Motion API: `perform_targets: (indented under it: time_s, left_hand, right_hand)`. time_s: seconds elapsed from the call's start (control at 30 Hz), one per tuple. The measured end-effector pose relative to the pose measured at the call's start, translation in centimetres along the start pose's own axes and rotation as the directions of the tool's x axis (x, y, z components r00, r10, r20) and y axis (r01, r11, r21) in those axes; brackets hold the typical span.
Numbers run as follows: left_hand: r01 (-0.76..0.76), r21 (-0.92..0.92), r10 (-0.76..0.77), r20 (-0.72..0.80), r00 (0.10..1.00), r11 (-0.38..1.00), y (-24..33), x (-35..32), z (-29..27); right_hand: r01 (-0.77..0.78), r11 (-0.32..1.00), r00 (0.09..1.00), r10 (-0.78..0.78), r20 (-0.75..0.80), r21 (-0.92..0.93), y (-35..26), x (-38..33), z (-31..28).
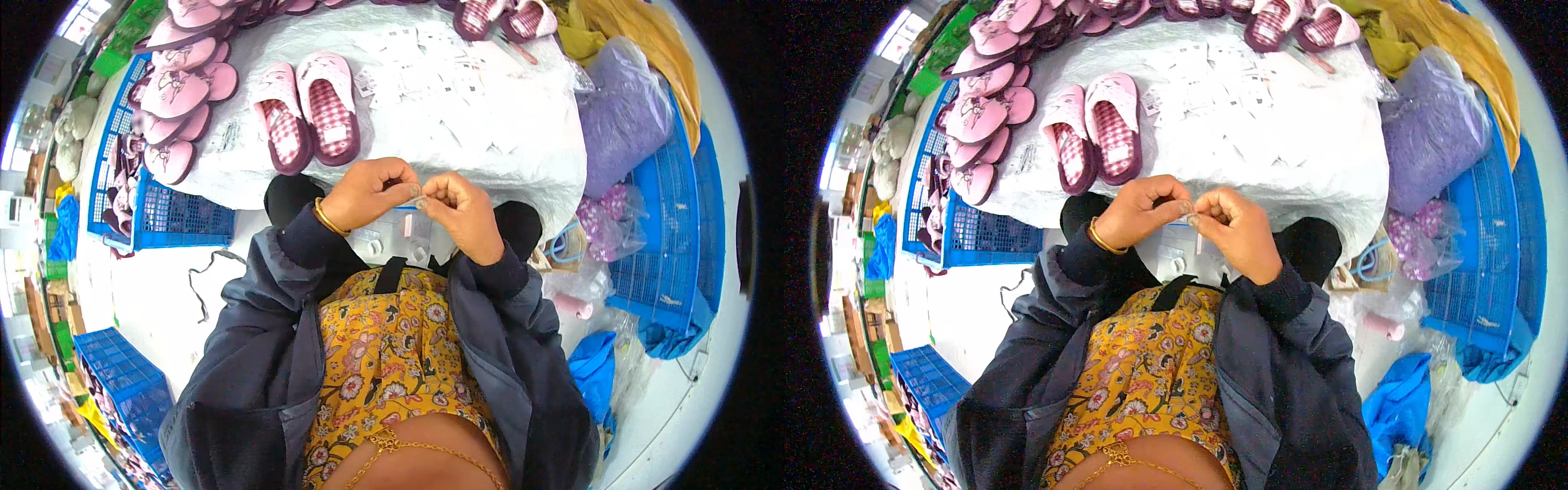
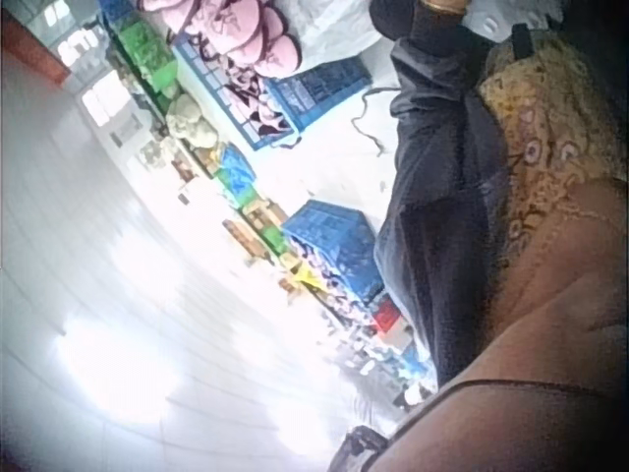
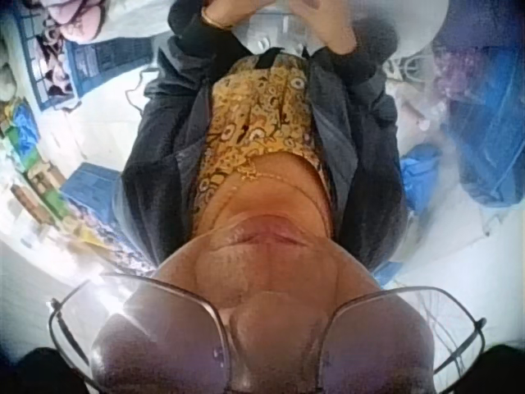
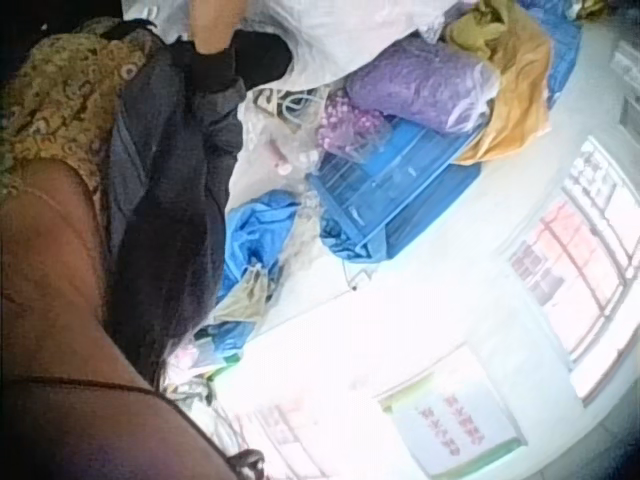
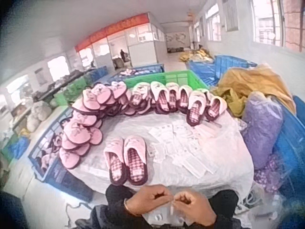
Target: The person repeatedly picks up pink slippers and white paper tags, then attaches each tag to a slipper using a small plastic fastener. The person handles the slippers and tags one at a time, placing the tagged slippers back on the table.
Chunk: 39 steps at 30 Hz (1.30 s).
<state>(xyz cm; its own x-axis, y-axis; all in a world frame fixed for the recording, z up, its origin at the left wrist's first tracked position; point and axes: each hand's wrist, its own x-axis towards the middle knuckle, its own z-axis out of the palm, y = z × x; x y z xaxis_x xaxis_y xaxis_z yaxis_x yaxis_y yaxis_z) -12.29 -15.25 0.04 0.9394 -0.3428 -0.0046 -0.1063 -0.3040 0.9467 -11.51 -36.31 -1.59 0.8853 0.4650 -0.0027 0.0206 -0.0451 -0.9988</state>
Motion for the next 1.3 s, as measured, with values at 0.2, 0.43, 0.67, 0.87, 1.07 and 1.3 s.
perform_targets:
  time_s: [0.2,0.43,0.67,0.87,1.07,1.3]
  left_hand:
    - [-0.092,0.172,0.122,-0.174,0.977,0.981,2.0,-0.7,-1.6]
    - [-0.257,0.263,0.304,-0.16,0.939,0.93,1.8,-1.0,-3.1]
    - [-0.322,0.586,0.548,-0.258,0.796,0.744,-0.1,-1.4,-9.9]
    - [-0.146,0.889,0.542,-0.127,0.831,0.434,-1.9,-0.9,-16.9]
    - [-0.211,0.91,0.524,-0.008,0.852,0.357,-3.3,1.0,-17.7]
    - [-0.213,0.928,0.401,0.077,0.913,0.306,-4.3,1.2,-19.2]
  right_hand:
    - [-0.002,0.999,0.999,0.001,-0.039,-0.035,-2.1,0.6,-0.5]
    - [-0.07,0.986,0.994,0.055,0.1,0.148,-2.5,2.3,2.1]
    - [0.197,0.973,0.962,-0.168,0.213,-0.124,-5.4,4.3,2.9]
    - [0.203,0.883,0.926,-0.314,0.211,0.422,-7.0,9.2,7.1]
    - [0.035,0.869,0.996,-0.07,0.052,0.494,-2.2,15.5,11.7]
    - [-0.019,1.0,0.994,0.019,-0.107,0.006,-0.5,16.6,13.0]
